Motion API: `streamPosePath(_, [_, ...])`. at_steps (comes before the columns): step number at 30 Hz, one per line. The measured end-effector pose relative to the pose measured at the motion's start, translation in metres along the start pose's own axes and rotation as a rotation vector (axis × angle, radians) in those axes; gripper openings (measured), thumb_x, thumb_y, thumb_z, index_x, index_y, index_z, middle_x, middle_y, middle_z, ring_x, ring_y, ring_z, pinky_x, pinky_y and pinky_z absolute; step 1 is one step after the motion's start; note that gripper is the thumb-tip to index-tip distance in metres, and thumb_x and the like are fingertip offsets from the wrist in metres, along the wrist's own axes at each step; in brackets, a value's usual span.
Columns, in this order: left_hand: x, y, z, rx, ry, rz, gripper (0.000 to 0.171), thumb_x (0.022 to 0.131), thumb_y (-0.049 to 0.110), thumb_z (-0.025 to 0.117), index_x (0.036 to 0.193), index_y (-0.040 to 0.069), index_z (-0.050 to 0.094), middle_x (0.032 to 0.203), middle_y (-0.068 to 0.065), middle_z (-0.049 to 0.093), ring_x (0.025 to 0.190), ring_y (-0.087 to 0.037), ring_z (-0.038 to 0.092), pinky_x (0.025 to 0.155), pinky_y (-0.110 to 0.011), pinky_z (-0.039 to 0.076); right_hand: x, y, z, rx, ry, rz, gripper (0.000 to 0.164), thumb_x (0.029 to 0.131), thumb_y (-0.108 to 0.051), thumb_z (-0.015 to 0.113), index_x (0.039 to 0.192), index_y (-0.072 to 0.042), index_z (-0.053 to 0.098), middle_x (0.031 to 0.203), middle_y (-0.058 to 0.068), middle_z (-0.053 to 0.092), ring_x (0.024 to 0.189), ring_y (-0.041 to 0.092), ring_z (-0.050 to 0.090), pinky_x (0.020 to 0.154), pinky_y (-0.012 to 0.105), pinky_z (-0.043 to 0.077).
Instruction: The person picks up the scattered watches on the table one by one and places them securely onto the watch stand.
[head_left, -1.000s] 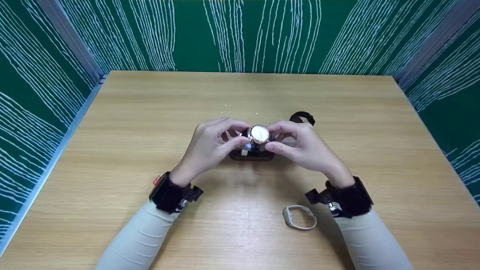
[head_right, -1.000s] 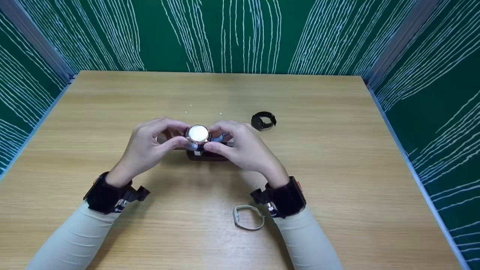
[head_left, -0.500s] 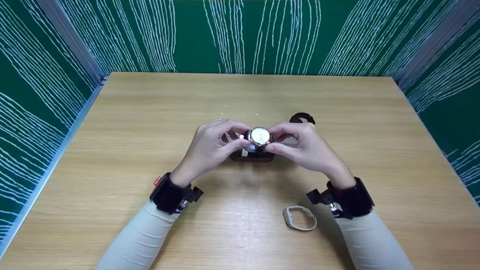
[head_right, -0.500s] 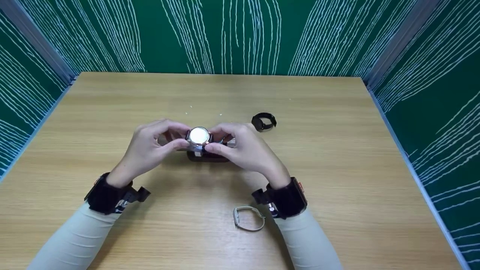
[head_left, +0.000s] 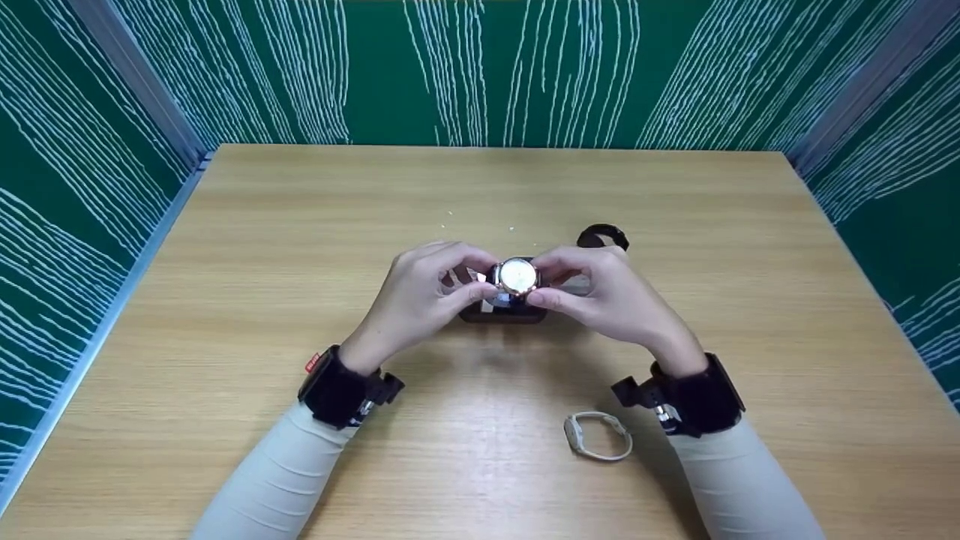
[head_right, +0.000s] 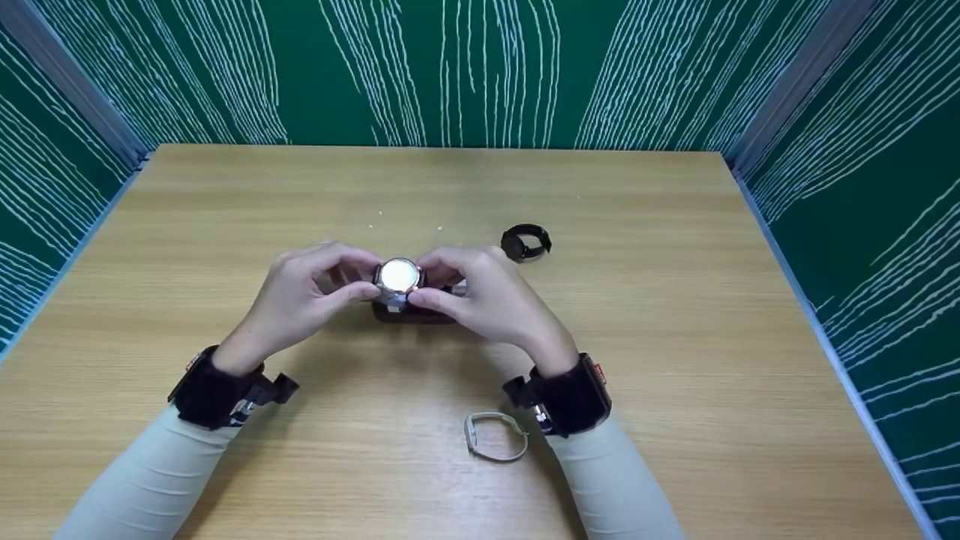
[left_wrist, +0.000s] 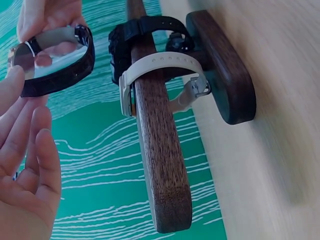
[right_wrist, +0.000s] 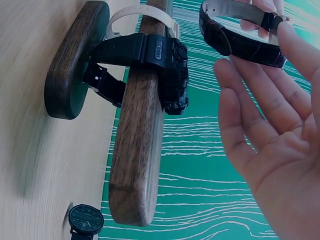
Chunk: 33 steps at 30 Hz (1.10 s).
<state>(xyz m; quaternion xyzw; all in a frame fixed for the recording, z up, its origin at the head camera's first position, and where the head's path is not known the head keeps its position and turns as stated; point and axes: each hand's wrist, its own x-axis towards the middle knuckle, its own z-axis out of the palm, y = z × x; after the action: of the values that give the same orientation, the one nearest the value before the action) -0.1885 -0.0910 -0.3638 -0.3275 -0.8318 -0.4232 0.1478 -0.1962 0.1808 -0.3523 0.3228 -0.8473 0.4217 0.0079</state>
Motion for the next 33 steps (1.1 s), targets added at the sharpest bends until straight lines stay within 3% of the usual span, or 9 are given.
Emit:
streamPosePath(15, [-0.0010,-0.0009,-0.0002,0.076,-0.042,0.003,0.027,0.094,0.029,0.082,0.114,0.012,0.078,0.105,0.002,0.078,0.089,-0.017,0.069,0.074,-0.031,0.057,-0.0004,0.0022,0.0017,-0.061,0.000,-0.017,0.030,0.089,-0.019,0.087,0.116,-0.006,0.080,0.104,0.000,0.081,0.094,0.013,0.076,0.091,0.040,0.062])
streamPosePath(24, [-0.0010,-0.0011,-0.0004,0.062,-0.051,-0.011,0.027,0.095,0.028,0.081,0.117,0.012,0.078,0.105,0.001,0.078,0.088,-0.015,0.070,0.074,-0.032,0.060,-0.0002,0.0003,0.0010,-0.126,0.031,-0.103,0.028,0.089,-0.017,0.087,0.113,-0.005,0.082,0.103,0.005,0.082,0.091,0.014,0.079,0.084,0.035,0.064])
streamPosePath(33, [0.0000,-0.0022,0.0003,0.029,-0.041,-0.020,0.028,0.095,0.026,0.081,0.120,0.012,0.077,0.109,0.000,0.078,0.091,-0.011,0.069,0.075,-0.031,0.061,-0.0003,-0.0002,0.0009,-0.103,0.099,-0.177,0.030,0.088,-0.013,0.087,0.114,0.001,0.081,0.101,0.012,0.081,0.085,0.018,0.080,0.075,0.018,0.060])
